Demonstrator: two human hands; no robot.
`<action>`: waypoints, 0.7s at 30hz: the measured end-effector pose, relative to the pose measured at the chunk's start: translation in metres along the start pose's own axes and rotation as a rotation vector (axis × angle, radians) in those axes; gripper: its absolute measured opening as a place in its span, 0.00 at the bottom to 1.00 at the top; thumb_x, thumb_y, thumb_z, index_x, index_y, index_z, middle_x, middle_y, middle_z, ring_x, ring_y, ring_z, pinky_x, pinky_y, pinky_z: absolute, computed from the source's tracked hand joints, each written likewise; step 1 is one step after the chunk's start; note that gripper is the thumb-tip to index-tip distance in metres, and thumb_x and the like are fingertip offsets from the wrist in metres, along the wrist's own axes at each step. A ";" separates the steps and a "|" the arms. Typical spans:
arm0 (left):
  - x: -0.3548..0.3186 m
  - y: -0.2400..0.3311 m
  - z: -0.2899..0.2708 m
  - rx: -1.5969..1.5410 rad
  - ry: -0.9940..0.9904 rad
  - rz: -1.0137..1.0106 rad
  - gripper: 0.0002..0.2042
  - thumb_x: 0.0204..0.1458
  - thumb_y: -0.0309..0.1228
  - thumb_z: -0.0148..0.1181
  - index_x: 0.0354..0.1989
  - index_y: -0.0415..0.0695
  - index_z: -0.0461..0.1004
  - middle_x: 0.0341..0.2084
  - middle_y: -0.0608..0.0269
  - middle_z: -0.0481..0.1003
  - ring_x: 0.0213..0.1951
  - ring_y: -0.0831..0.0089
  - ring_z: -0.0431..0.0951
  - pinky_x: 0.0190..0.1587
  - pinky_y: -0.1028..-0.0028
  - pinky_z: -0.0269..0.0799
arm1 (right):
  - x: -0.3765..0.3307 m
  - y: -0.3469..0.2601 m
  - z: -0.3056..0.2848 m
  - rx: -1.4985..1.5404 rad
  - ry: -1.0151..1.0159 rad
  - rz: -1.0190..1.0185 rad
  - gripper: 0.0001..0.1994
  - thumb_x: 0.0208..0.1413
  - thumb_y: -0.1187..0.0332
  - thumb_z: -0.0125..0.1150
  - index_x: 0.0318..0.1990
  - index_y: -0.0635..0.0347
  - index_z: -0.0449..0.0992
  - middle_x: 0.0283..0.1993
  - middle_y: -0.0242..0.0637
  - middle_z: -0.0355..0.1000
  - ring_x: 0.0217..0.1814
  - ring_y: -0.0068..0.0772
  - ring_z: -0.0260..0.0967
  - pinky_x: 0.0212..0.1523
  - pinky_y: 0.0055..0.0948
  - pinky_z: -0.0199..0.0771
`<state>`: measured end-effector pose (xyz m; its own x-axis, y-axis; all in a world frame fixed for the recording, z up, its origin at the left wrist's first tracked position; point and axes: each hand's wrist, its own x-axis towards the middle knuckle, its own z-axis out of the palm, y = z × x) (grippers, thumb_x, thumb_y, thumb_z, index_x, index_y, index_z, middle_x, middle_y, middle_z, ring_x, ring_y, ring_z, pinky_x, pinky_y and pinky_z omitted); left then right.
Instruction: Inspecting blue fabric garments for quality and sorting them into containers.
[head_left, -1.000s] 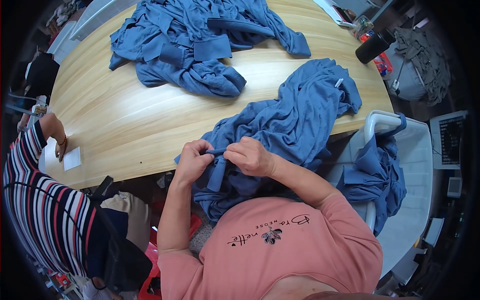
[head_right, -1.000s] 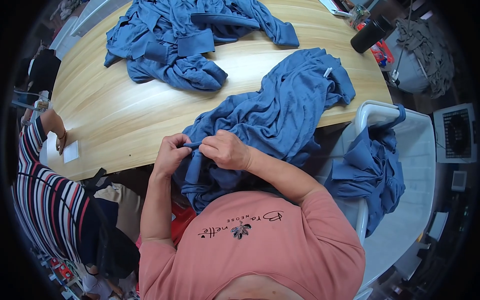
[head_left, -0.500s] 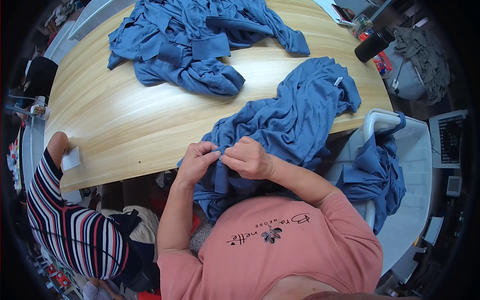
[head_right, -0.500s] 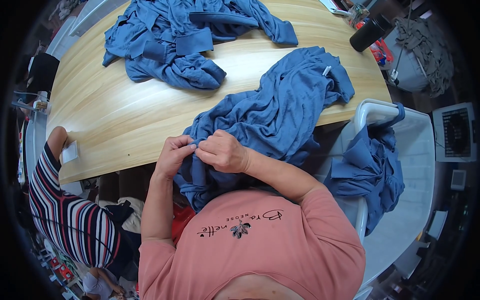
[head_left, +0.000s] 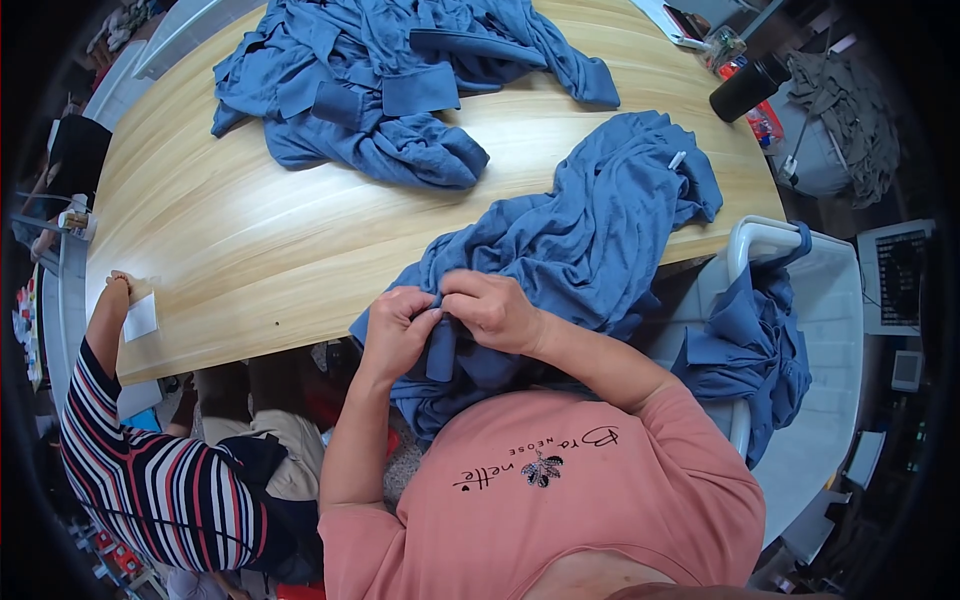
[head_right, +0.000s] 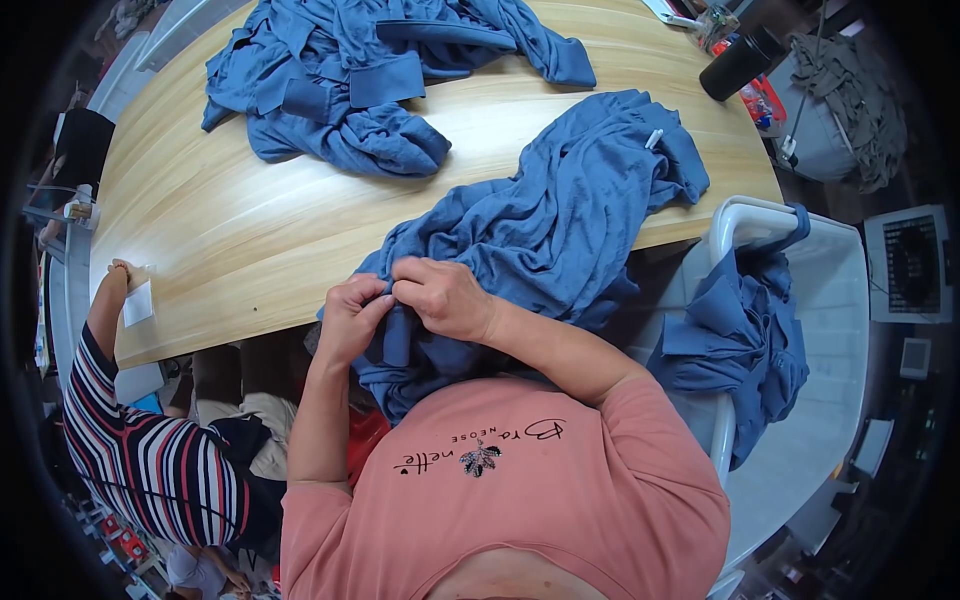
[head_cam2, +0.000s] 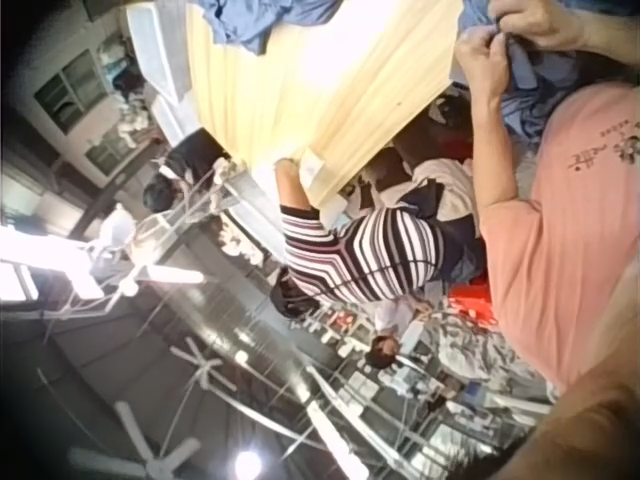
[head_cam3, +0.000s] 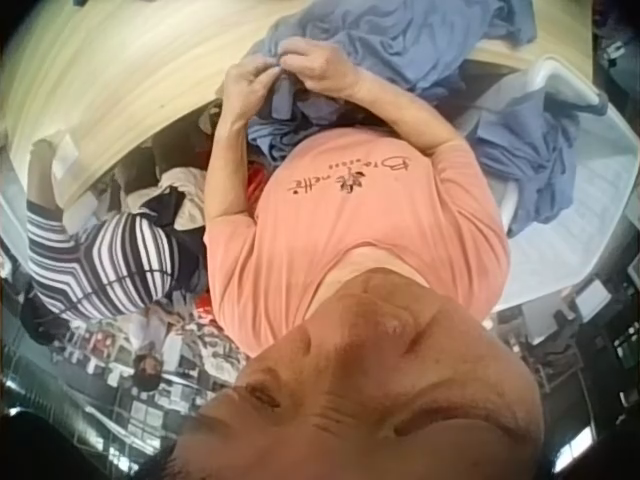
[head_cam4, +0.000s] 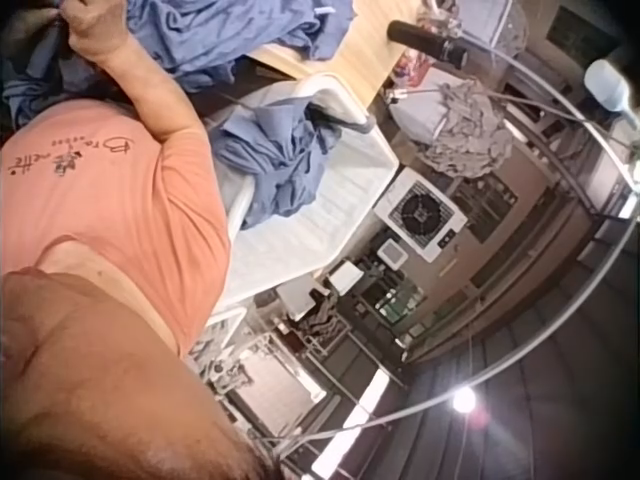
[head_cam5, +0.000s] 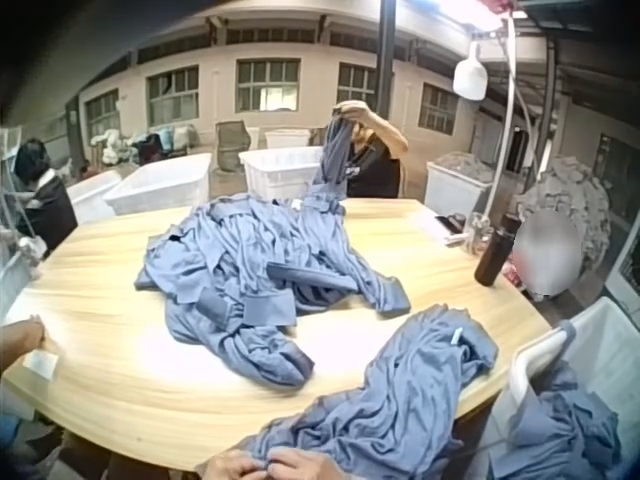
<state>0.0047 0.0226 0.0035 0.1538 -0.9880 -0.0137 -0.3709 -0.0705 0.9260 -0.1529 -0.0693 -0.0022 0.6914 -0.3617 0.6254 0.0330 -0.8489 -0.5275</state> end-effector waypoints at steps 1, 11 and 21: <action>-0.001 0.001 0.001 0.059 0.021 0.036 0.04 0.43 0.21 0.61 0.28 0.37 0.77 0.23 0.60 0.74 0.31 0.69 0.73 0.37 0.73 0.68 | -0.001 0.000 0.001 0.000 -0.001 0.001 0.06 0.39 0.76 0.58 0.28 0.61 0.71 0.27 0.35 0.68 0.25 0.38 0.67 0.24 0.34 0.64; -0.008 0.003 0.012 0.160 0.214 0.153 0.05 0.42 0.21 0.61 0.29 0.39 0.78 0.25 0.55 0.77 0.30 0.64 0.77 0.37 0.71 0.70 | -0.005 -0.004 0.003 0.030 -0.122 0.238 0.05 0.45 0.74 0.58 0.28 0.60 0.68 0.27 0.40 0.69 0.30 0.46 0.70 0.27 0.40 0.69; -0.013 -0.004 0.030 0.250 0.445 0.234 0.04 0.40 0.19 0.60 0.25 0.40 0.75 0.22 0.57 0.74 0.29 0.60 0.75 0.37 0.67 0.66 | -0.009 -0.002 0.011 -0.064 -0.116 0.286 0.07 0.45 0.72 0.58 0.24 0.60 0.65 0.22 0.41 0.67 0.25 0.47 0.69 0.23 0.42 0.67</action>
<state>-0.0239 0.0317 -0.0113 0.3928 -0.8316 0.3927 -0.6394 0.0599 0.7665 -0.1510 -0.0602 -0.0136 0.7438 -0.5459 0.3858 -0.2172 -0.7432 -0.6329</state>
